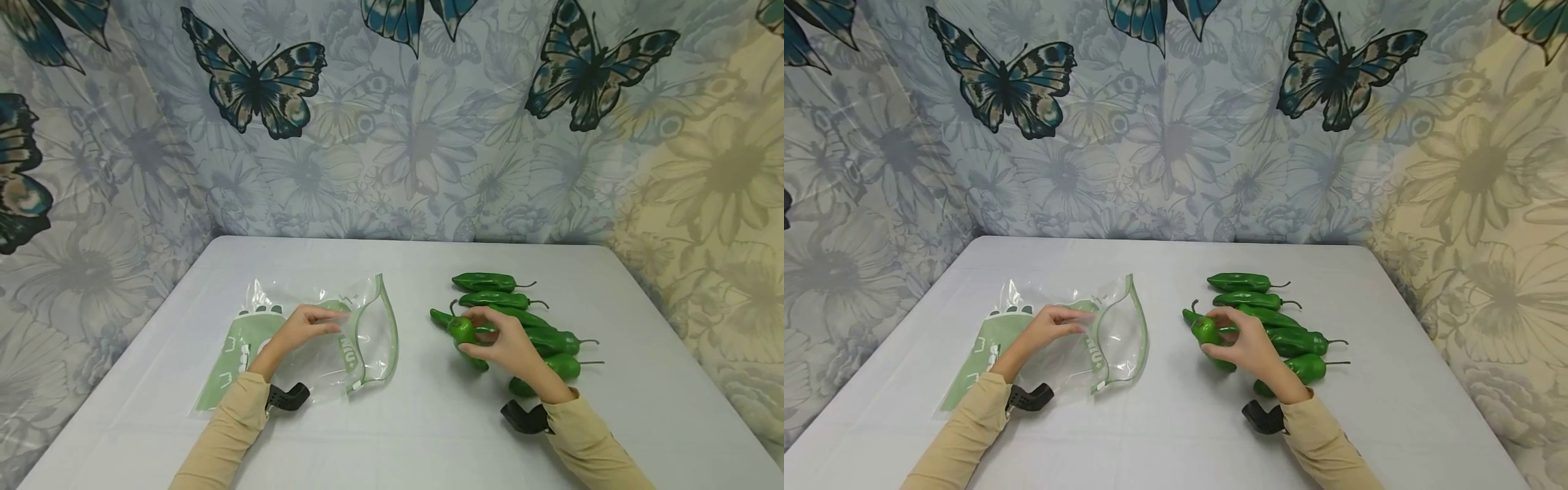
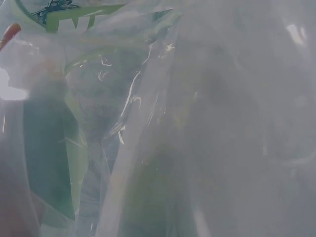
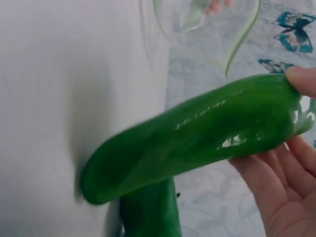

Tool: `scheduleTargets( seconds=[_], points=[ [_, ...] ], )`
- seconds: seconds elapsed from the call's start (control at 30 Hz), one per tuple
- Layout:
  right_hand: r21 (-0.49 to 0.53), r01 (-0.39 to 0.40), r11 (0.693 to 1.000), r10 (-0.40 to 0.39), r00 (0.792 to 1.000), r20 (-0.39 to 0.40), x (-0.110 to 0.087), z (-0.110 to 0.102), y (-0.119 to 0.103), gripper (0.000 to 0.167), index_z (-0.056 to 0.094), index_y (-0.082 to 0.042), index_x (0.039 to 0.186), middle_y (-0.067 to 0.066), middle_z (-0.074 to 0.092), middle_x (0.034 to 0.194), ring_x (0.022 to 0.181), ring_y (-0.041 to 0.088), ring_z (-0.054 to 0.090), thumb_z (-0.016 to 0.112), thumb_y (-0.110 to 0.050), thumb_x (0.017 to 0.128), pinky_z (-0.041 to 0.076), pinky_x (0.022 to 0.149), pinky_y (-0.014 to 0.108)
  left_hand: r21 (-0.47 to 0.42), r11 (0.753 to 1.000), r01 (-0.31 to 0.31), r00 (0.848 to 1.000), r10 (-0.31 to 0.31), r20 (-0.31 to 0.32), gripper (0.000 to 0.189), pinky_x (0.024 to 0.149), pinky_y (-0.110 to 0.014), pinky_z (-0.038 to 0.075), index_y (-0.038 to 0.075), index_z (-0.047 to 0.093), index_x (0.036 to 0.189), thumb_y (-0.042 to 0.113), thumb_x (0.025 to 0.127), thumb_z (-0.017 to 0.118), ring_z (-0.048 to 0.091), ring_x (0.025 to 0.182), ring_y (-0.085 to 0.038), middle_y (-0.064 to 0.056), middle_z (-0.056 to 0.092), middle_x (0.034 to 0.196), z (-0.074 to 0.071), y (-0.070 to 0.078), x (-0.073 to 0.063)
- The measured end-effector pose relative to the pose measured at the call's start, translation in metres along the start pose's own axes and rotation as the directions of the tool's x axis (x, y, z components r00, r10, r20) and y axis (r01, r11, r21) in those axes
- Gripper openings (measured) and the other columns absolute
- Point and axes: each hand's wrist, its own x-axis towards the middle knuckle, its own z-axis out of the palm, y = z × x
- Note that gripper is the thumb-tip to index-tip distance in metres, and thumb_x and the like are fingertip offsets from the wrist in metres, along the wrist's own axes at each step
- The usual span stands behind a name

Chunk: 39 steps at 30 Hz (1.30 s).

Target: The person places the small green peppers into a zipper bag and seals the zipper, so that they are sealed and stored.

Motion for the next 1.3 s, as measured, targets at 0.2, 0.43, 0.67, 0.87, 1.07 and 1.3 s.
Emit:
scheduleTargets(
  seconds=[0.2,0.43,0.67,0.87,1.07,1.3],
  points=[
    [0.062,0.049,0.997,-0.044,0.995,-0.092,0.002,0.0,-0.015,0.05,0.049,0.012,0.109,0.017,0.053,0.102,0.091,0.01,0.053,0.072,0.016,0.064,0.051,0.065,0.033,0.011,1.0,0.01,1.0,-0.01,0.01,0.023,0.078,-0.026,0.046,-0.02,0.055,0.101,-0.014,0.08,0.057,0.057,0.091,-0.002,-0.032,0.053,0.103,0.001,0.001,0.0],
    [0.249,0.08,0.965,-0.039,0.985,-0.166,0.001,0.002,0.004,0.046,0.05,0.012,0.105,0.015,0.051,0.11,0.088,0.01,0.05,0.069,0.018,0.065,0.048,0.066,0.021,-0.002,1.0,0.005,1.0,-0.005,0.017,0.022,0.076,-0.027,0.048,-0.008,0.063,0.101,-0.011,0.08,0.059,0.059,0.088,-0.006,-0.019,0.061,0.102,0.0,0.0,0.001],
    [0.352,-0.009,0.936,0.079,0.979,-0.186,0.0,0.004,0.003,0.044,0.05,0.007,0.107,0.01,0.049,0.106,0.089,0.008,0.053,0.068,0.016,0.068,0.048,0.065,0.021,-0.033,0.999,0.028,0.999,-0.027,0.032,0.023,0.075,-0.029,0.048,-0.012,0.061,0.102,-0.013,0.079,0.059,0.06,0.087,-0.007,-0.01,0.064,0.101,0.003,0.002,0.003],
    [0.343,-0.101,0.934,0.167,0.972,-0.167,0.001,0.006,-0.001,0.042,0.047,0.012,0.106,0.003,0.045,0.108,0.097,0.006,0.047,0.069,0.012,0.07,0.045,0.068,0.018,-0.019,0.999,0.033,0.999,-0.033,0.014,0.024,0.074,-0.026,0.048,-0.02,0.055,0.102,-0.011,0.079,0.059,0.06,0.082,-0.005,0.004,0.065,0.097,0.001,0.003,0.002],
    [0.358,-0.121,0.926,0.199,0.962,-0.189,0.0,0.007,-0.008,0.043,0.046,0.015,0.106,-0.002,0.047,0.105,0.097,0.006,0.047,0.068,0.013,0.069,0.044,0.071,0.018,-0.045,0.999,-0.02,1.0,0.02,-0.005,0.024,0.076,-0.028,0.048,-0.008,0.063,0.103,-0.011,0.079,0.06,0.059,0.091,-0.008,0.001,0.065,0.1,-0.003,-0.014,0.002],
    [0.411,-0.083,0.908,0.193,0.953,-0.235,0.001,0.007,-0.011,0.039,0.047,0.011,0.103,0.003,0.047,0.105,0.1,0.007,0.048,0.067,0.017,0.069,0.041,0.084,0.02,-0.075,0.995,-0.059,0.997,0.056,-0.048,0.04,0.08,-0.028,0.045,0.031,0.066,0.098,-0.005,0.08,0.062,0.055,0.1,-0.008,0.011,0.062,0.102,-0.004,-0.024,0.003]
  ],
)
